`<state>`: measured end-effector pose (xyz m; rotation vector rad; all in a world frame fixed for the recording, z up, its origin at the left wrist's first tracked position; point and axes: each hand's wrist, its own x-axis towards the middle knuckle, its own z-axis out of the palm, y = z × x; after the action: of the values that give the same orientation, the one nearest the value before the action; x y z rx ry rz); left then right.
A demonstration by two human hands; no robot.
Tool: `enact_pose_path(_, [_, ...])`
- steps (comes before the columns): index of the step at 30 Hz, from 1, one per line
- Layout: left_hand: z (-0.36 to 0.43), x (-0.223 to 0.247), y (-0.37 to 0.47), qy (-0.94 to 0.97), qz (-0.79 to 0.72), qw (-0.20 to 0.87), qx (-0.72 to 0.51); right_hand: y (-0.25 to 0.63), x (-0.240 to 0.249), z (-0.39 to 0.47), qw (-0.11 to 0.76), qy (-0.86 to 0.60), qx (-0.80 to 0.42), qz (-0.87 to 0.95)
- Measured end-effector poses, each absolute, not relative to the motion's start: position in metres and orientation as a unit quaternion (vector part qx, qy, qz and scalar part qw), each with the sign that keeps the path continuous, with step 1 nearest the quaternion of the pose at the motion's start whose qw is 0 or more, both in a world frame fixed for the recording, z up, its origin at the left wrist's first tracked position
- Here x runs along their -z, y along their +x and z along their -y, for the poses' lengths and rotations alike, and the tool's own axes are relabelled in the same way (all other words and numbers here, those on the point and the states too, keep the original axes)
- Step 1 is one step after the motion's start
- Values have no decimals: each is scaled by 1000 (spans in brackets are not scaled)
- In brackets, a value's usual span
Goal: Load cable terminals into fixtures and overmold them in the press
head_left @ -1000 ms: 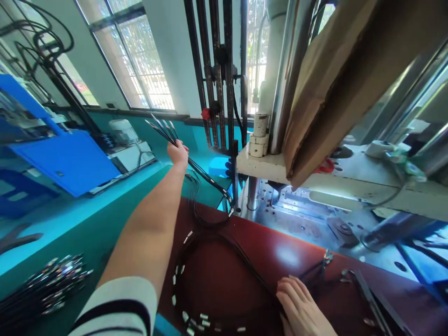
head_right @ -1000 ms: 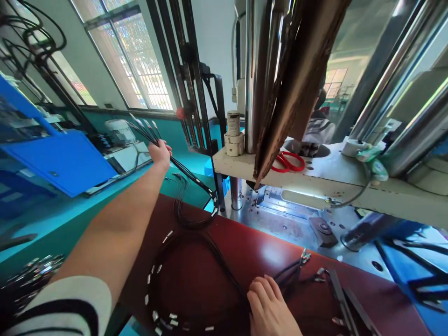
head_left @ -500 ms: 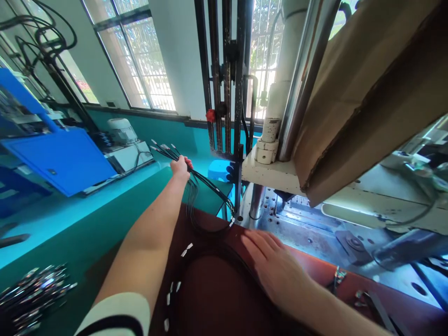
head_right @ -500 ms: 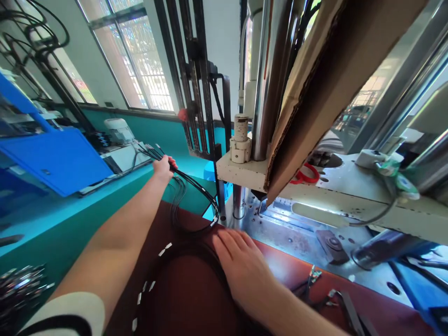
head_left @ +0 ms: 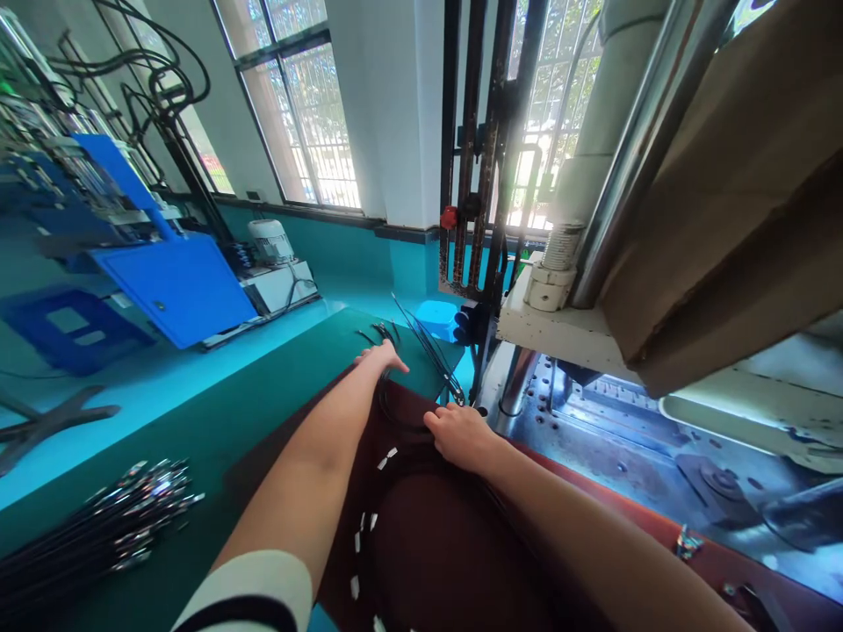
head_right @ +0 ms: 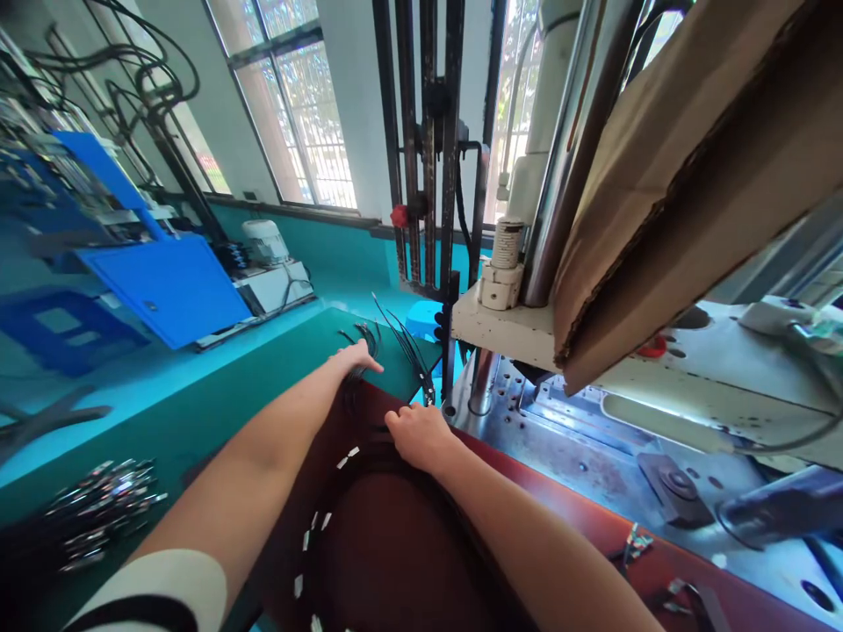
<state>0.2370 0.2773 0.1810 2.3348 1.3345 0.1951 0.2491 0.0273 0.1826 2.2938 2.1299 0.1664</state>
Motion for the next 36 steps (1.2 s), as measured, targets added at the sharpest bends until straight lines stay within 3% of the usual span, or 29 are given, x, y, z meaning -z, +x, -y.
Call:
enact_pose_path(4, [-273,-161,225,856,-493,152,-35,247,-192,-32,-3,707,-103,-700])
enact_pose_path(13, [-294,-225,126,865,-494,54,-74,202,-219,-39,-78,626,-174,-756])
enact_pose_path(16, [-294,-201,79,859,-511,-3,-30,180,-208,-40,-81,599,-127,-787])
enact_pose_path(20, [-286,-162,53,853,-520,8,39,173,-192,-41,-62,597,-107,-792])
enact_pose_path(23, [-277,-161,79,865,-500,-7,-51,178,-186,-38,-45,608,-95,-787])
enact_pose_path(25, [-271,-170,118,887,-446,77,-86,180,-186,-33,-50,612,-87,-784])
enact_pose_path(31, [-249,-160,248,889,-416,187,-37,186,-199,9,-91,630,-80,-767])
enact_pose_path(36, [-241,-138,278,848,-464,247,-63,214,-215,105,-91,724,-6,-684])
